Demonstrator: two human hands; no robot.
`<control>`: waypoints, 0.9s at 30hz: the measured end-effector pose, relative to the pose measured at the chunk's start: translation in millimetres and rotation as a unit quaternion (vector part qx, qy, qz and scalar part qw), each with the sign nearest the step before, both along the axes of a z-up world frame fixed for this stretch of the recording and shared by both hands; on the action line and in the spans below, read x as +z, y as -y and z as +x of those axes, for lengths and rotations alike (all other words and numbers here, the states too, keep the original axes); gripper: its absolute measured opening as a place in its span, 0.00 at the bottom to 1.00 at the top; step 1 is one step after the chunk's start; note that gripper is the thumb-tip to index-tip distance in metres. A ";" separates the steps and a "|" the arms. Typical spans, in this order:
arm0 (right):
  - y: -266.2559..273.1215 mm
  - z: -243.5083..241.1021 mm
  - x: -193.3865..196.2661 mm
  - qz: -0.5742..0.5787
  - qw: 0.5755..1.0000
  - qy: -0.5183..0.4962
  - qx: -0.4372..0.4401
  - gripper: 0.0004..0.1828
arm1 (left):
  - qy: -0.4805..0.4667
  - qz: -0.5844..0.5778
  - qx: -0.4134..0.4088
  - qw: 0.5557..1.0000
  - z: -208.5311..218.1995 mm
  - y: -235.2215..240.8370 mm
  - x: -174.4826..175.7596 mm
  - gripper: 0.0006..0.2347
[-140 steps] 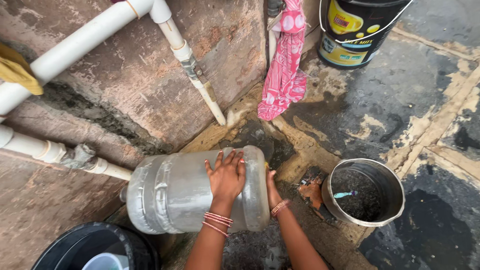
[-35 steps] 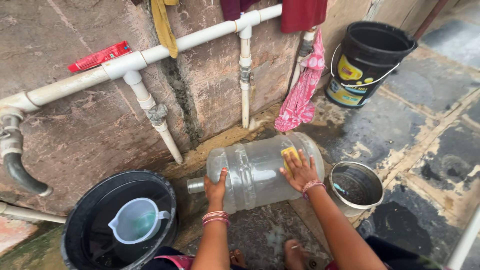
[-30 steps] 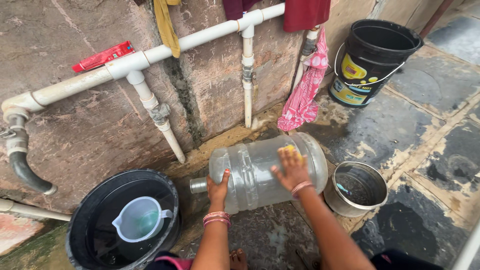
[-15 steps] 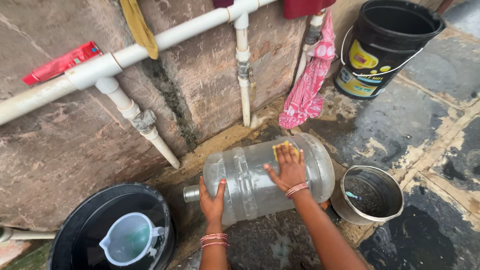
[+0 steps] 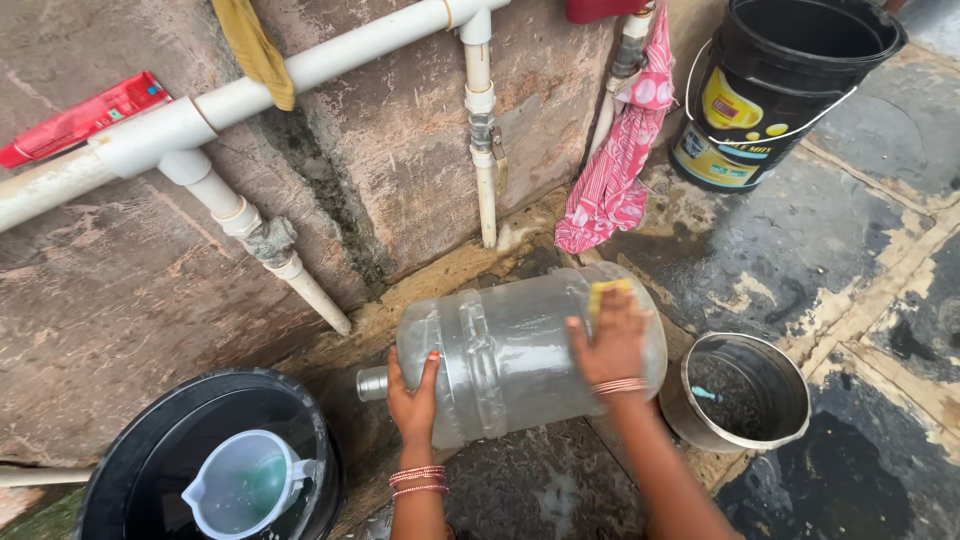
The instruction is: The person scrubs the exterior of a large plastic water jug with a sponge and kemudian rinses it with water.
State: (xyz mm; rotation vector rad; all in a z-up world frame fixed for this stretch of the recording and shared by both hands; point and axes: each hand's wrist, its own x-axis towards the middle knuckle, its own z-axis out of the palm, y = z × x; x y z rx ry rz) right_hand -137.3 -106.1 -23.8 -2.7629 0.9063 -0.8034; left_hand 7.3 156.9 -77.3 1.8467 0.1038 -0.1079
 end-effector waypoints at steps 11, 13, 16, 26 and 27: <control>-69.2 -6.2 -36.1 0.156 0.980 -0.018 0.125 0.41 | -0.010 0.028 0.006 1.000 15.7 1.2 -8.2 0.32; 6.2 -50.1 -58.1 -0.027 0.999 0.008 -0.039 0.43 | 0.011 -0.026 -0.017 0.999 23.1 0.2 -13.5 0.33; 66.8 -68.3 -95.7 -0.014 0.991 0.087 -0.105 0.44 | 0.010 -0.140 -0.034 0.990 11.1 -15.5 -32.1 0.34; 89.5 -36.6 -32.8 0.307 0.930 -0.038 -0.200 0.56 | -0.079 0.121 -0.014 0.989 7.0 -21.2 -4.7 0.45; 89.7 -36.5 -27.8 0.296 0.932 -0.079 -0.193 0.56 | -0.081 0.123 -0.014 0.989 5.4 -20.1 0.7 0.45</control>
